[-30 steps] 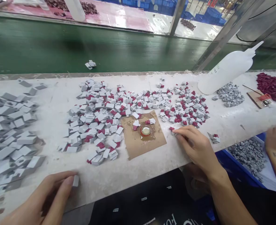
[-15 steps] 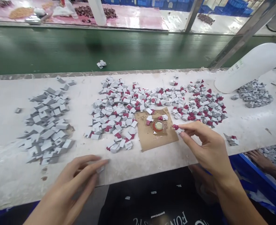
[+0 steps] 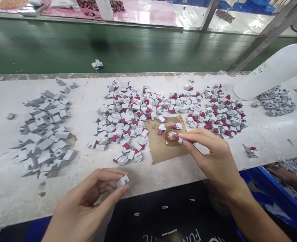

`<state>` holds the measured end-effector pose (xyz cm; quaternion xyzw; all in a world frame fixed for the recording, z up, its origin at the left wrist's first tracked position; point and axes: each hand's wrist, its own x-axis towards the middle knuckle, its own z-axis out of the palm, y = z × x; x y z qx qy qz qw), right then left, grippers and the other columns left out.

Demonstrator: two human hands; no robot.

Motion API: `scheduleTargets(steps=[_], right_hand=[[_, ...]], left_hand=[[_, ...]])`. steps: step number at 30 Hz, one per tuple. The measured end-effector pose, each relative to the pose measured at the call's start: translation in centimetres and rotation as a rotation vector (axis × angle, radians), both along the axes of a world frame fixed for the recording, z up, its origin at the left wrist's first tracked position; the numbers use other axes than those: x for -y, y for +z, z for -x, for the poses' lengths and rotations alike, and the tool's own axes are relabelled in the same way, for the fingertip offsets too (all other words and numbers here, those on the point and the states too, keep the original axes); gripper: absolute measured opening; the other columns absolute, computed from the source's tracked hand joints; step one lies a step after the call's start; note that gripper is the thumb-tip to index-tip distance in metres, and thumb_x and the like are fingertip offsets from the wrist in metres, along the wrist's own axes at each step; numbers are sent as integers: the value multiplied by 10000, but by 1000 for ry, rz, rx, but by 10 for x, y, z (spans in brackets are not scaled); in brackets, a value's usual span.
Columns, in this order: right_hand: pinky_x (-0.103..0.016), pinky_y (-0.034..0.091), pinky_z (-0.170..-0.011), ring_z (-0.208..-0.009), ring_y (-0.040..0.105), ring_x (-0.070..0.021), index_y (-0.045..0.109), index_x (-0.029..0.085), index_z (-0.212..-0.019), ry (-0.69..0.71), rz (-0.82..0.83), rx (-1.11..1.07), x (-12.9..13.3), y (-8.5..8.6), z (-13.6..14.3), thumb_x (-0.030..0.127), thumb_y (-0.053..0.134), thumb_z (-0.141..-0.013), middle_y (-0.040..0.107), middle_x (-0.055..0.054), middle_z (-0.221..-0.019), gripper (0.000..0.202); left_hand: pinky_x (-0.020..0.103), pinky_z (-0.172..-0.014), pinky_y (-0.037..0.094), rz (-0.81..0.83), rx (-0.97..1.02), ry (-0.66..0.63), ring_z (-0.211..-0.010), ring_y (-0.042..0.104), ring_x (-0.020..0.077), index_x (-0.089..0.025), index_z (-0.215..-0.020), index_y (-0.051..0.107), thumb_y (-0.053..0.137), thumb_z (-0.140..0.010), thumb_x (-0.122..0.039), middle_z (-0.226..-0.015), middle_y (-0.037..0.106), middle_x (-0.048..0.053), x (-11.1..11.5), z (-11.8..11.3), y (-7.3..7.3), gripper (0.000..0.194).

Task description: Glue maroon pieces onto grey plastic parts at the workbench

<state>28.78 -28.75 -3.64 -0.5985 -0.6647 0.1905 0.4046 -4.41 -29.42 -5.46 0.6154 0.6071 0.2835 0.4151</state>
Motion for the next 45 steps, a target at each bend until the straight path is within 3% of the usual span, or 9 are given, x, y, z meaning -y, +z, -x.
scheduleTargets(steps=[4, 7, 11, 15, 18, 23, 29, 41, 45], right_hand=[[-389, 664, -868, -1031, 821, -230, 888, 286, -1236, 1, 10, -45, 2, 1, 0, 95, 728, -1101, 872, -36, -1128, 283], [-391, 657, -874, -1026, 811, -227, 901, 321, -1231, -32, 31, -131, 3, 2, -1, 132, 753, -1102, 875, -20, -1112, 273], [-368, 697, -907, -1043, 834, -219, 930, 371, -1212, -112, 110, -445, 2, 2, -2, 240, 841, -1080, 892, -7, -1124, 206], [-391, 754, -942, -999, 893, -234, 938, 368, -1169, -32, 202, -877, -3, 3, 3, 327, 893, -1058, 918, -8, -1126, 126], [-398, 763, -970, -991, 904, -239, 942, 345, -1162, 1, 225, -980, -4, 7, 6, 339, 905, -1049, 926, -19, -1142, 119], [-370, 753, -1006, -1087, 899, -240, 945, 358, -1186, 38, 224, -955, -1, 9, 5, 299, 881, -1072, 925, -12, -1173, 143], [-331, 740, -967, -1058, 879, -212, 948, 364, -1202, 65, 212, -895, 0, 8, 3, 266, 861, -1084, 900, -15, -1132, 176], [-355, 702, -884, -980, 837, -206, 939, 326, -1219, 222, 250, -798, 10, 12, -3, 242, 843, -1076, 853, -37, -1070, 191], [-406, 690, -907, -1061, 817, -248, 906, 338, -1255, 26, 144, -444, 8, 22, -29, 346, 831, -1088, 866, -51, -1188, 183]], left_hand=[[212, -721, 682, 242, 178, 69, -851, 775, 199, -275, -949, 807, 1030, -818, -536, -1019, 816, 26, -3, -18, 10, 368], [223, -682, 689, 319, 257, -8, -795, 801, 204, -290, -1043, 836, 1002, -867, -525, -917, 809, 15, -14, -27, 18, 338], [235, -694, 711, 262, 364, -105, -759, 843, 210, -295, -1159, 869, 947, -950, -433, -829, 839, 12, -36, -54, 33, 263], [237, -802, 736, 186, 543, -100, -820, 875, 194, -261, -1093, 881, 927, -978, -320, -858, 878, 8, -57, -96, 45, 137], [223, -834, 739, 223, 690, -135, -877, 903, 195, -238, -1071, 874, 939, -979, -275, -912, 909, 13, -65, -120, 46, 118], [229, -936, 737, 292, 791, -210, -1043, 922, 216, -250, -1138, 865, 916, -1019, -247, -1065, 943, 24, -67, -130, 39, 130], [213, -914, 737, 294, 766, -228, -998, 917, 200, -253, -1124, 883, 931, -1008, -260, -1048, 937, 17, -68, -129, 40, 127], [281, -825, 723, 215, 510, -398, -929, 864, 215, -307, -1142, 858, 862, -1046, -331, -1036, 869, 20, -62, -119, 40, 99], [339, -805, 691, 59, 219, -437, -974, 840, 267, -326, -1202, 851, 812, -1053, -459, -1116, 867, 61, -86, -121, 58, 204]])
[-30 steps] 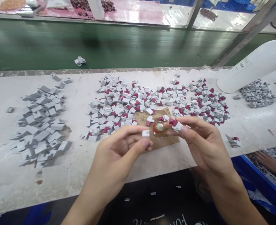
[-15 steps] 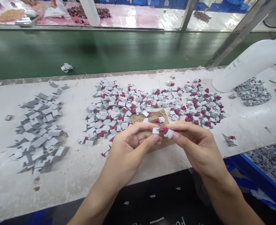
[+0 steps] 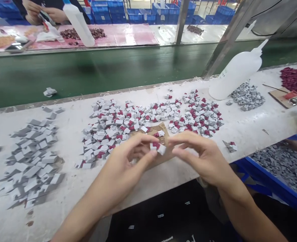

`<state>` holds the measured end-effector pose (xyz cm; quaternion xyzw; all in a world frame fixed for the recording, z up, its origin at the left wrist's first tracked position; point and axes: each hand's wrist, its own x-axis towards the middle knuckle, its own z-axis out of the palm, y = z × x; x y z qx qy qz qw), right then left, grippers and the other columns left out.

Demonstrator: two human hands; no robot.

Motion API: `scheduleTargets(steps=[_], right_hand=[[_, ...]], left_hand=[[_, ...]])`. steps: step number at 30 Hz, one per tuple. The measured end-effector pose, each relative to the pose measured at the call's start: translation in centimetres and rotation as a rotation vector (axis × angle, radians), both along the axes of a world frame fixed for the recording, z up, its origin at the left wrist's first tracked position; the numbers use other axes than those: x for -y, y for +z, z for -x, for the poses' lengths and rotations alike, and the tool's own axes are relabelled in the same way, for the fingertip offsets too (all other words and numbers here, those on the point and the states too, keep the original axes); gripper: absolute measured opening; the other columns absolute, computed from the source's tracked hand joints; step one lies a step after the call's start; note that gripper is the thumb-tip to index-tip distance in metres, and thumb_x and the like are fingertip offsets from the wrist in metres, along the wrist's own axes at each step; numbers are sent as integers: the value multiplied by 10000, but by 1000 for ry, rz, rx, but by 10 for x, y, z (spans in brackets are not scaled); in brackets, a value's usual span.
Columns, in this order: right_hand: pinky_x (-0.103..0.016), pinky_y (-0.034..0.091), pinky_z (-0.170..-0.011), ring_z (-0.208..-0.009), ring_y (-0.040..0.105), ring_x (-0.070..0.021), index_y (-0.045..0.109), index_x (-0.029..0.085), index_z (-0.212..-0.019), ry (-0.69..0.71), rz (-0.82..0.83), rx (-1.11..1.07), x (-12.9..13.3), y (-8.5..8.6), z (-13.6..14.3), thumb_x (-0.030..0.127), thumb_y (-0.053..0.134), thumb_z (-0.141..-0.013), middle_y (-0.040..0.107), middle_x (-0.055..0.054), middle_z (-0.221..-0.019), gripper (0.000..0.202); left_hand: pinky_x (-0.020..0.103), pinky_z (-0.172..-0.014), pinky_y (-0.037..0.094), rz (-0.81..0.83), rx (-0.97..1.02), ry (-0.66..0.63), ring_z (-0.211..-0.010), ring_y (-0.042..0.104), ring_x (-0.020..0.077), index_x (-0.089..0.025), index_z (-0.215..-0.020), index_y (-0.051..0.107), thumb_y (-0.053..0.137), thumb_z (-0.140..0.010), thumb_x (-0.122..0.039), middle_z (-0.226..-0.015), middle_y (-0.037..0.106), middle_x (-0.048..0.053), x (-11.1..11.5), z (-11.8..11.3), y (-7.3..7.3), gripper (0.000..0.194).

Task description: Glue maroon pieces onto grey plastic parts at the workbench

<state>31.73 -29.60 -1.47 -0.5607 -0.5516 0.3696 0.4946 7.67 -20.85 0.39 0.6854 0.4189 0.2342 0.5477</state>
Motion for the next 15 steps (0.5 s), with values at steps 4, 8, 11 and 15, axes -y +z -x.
scheduleTargets(steps=[4, 8, 11, 15], right_hand=[[-465, 653, -856, -977, 755, -286, 882, 282, -1233, -322, -34, 504, -19, -5, -45, 332, 711, -1098, 809, -98, -1133, 224], [-557, 609, -987, -1140, 698, -373, 881, 216, -1271, -268, 55, 733, -49, -19, -64, 353, 684, -1089, 736, -157, -1140, 301], [-561, 591, -984, -1180, 648, -402, 872, 212, -1221, -203, 104, 826, -67, -26, -60, 385, 757, -1058, 686, -164, -1142, 264], [-509, 571, -929, -1143, 638, -382, 774, 228, -1012, -186, 110, 851, -76, -30, -57, 263, 748, -1021, 673, -144, -1106, 45]], left_hand=[[388, -857, 671, -317, -235, 166, -961, 790, 299, -298, -1070, 849, 807, -967, -462, -1062, 858, 84, -61, -12, 24, 199], [422, -947, 671, -357, -381, 259, -1027, 785, 318, -264, -976, 802, 834, -874, -319, -1071, 863, 97, -142, -42, 33, 120], [435, -986, 668, -268, -417, 316, -1054, 788, 316, -219, -940, 775, 875, -851, -194, -1063, 852, 109, -194, -75, 23, 136], [407, -1015, 669, -194, -431, 353, -1087, 796, 269, -146, -1078, 791, 886, -943, -153, -1134, 836, 115, -244, -110, -5, 166]])
